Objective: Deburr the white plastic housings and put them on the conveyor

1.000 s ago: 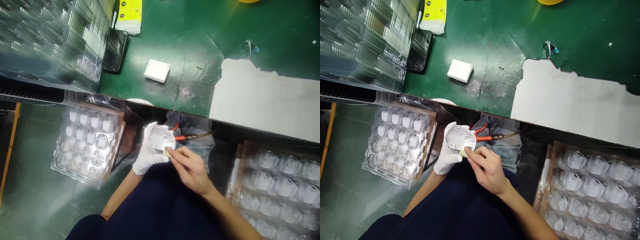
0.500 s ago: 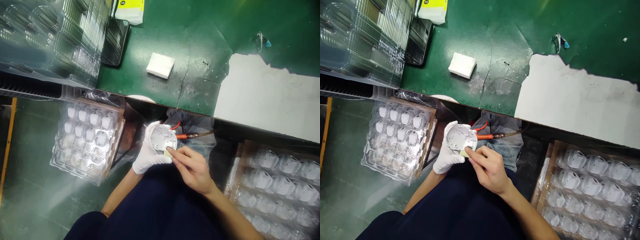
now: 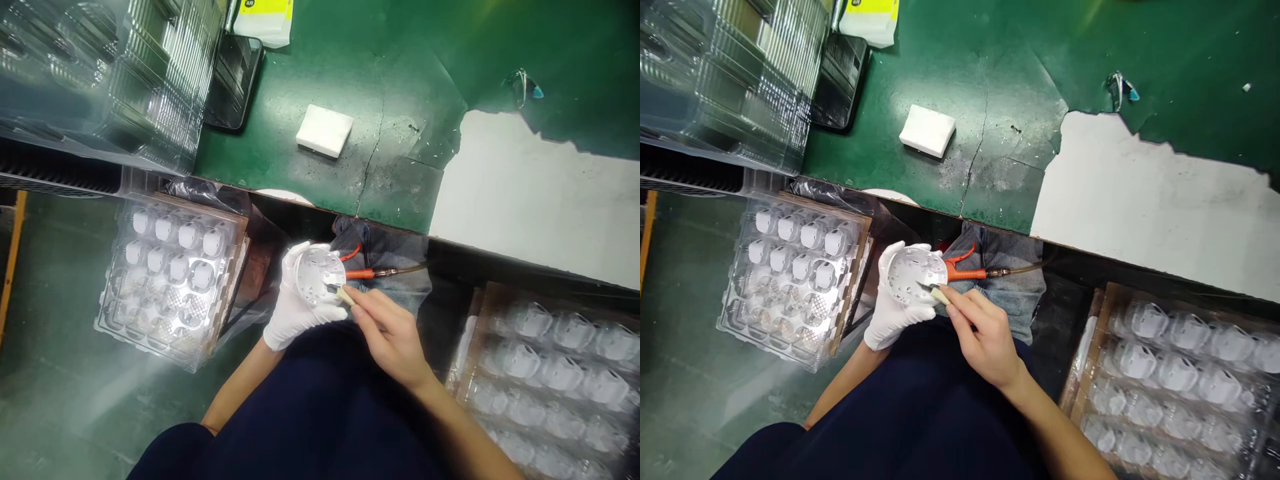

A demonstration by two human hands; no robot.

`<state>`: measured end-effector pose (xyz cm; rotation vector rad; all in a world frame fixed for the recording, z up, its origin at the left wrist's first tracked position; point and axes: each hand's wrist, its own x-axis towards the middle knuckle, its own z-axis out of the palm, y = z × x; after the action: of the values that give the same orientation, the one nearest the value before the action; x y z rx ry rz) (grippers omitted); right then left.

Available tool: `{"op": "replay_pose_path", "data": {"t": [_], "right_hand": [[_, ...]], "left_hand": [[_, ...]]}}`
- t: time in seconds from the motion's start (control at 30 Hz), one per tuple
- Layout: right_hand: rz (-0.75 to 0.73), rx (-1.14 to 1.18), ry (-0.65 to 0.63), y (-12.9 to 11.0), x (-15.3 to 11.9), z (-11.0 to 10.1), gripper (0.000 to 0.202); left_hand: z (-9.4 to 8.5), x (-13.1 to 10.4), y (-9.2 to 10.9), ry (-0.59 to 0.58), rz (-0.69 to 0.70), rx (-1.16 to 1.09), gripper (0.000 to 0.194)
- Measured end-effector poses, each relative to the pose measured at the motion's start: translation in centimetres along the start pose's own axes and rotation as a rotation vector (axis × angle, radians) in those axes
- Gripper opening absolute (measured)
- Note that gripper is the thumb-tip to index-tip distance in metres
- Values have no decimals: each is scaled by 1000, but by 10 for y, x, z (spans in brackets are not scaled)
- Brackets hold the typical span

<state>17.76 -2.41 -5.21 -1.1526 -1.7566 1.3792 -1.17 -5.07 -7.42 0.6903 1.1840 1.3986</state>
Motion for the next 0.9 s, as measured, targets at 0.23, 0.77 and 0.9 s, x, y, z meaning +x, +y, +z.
{"op": "replay_pose_path", "data": {"t": [0.23, 0.77, 0.9], "right_hand": [[503, 349, -263, -19, 37, -4, 34], [543, 482, -339, -20, 41, 3, 27], [457, 298, 79, -13, 43, -14, 29]], "left_hand": [[-1, -2, 0, -87, -90, 54, 106], [1, -1, 4, -221, -127, 142, 92], [-5, -2, -2, -210, -61, 21, 109]]}}
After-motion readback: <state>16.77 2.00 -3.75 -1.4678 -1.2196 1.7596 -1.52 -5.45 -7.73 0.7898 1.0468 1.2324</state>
